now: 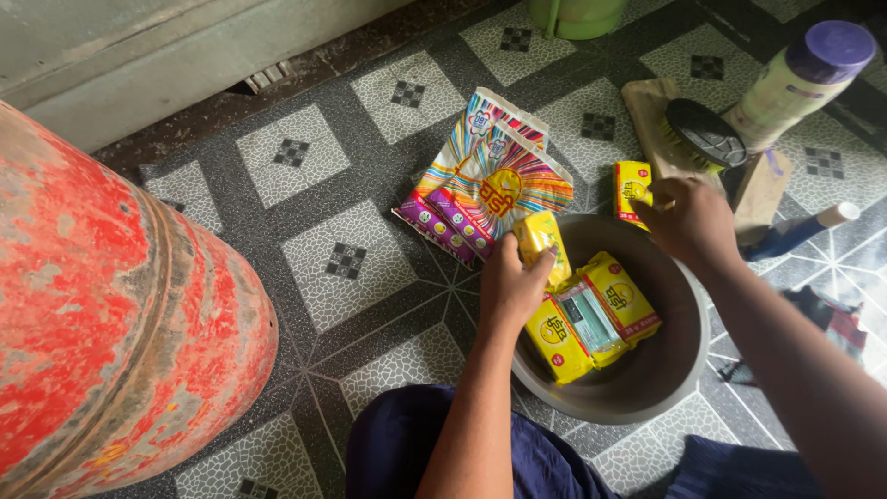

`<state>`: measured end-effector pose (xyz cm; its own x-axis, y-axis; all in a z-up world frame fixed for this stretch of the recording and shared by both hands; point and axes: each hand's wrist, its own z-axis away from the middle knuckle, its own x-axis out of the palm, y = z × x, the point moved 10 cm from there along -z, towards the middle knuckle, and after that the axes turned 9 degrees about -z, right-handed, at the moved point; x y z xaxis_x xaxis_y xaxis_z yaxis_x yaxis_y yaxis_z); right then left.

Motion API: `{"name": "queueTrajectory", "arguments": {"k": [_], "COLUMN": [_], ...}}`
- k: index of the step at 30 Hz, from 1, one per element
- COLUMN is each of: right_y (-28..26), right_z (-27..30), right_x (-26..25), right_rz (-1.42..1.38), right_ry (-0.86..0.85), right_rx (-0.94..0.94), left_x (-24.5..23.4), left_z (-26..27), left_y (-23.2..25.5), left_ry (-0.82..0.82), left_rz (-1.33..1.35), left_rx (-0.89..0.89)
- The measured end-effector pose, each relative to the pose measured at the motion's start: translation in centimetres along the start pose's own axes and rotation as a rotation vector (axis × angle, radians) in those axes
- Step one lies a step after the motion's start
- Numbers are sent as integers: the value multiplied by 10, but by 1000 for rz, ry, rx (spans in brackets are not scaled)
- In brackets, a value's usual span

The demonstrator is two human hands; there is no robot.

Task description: The person scrubs the inside and outside of a metal bowl with a cloth, then places several packaged items into the bowl. The person handles soap bars, a brush, and a plastic bottle, arranging them inside the bowl.

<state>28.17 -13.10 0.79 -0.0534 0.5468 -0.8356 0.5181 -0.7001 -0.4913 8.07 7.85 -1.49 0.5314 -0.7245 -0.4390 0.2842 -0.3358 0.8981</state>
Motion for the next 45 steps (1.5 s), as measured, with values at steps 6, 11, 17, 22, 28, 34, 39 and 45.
{"name": "queueTrajectory", "arguments": {"k": [6, 11, 17, 22, 28, 34, 39, 45], "right_y": [121, 123, 98, 38, -26, -39, -79, -124], "right_z": [-55, -58, -39, -13, 88, 161, 156, 160], "right_x": [104, 106, 59, -16, -83, -72, -18, 28], "right_rz": [189, 240, -305, -409, -406, -284, -164, 6], "right_ry": [-283, -262, -185, -161, -225, -269, -430, -412], "right_rx": [468, 476, 708, 534, 322, 447, 313, 111], "left_x": [5, 5, 5, 4, -1, -6, -8, -20], "left_z": [-1, -4, -5, -7, 0, 15, 22, 21], "left_y": [4, 1, -5, -6, 9, 38, 48, 41], "left_ry": [-48, -35, -32, -5, 23, 9, 19, 84], "left_rz": [-53, -38, 11, 22, -71, -9, 14, -68], "left_rx": [47, 49, 47, 72, 110, 155, 83, 31]}}
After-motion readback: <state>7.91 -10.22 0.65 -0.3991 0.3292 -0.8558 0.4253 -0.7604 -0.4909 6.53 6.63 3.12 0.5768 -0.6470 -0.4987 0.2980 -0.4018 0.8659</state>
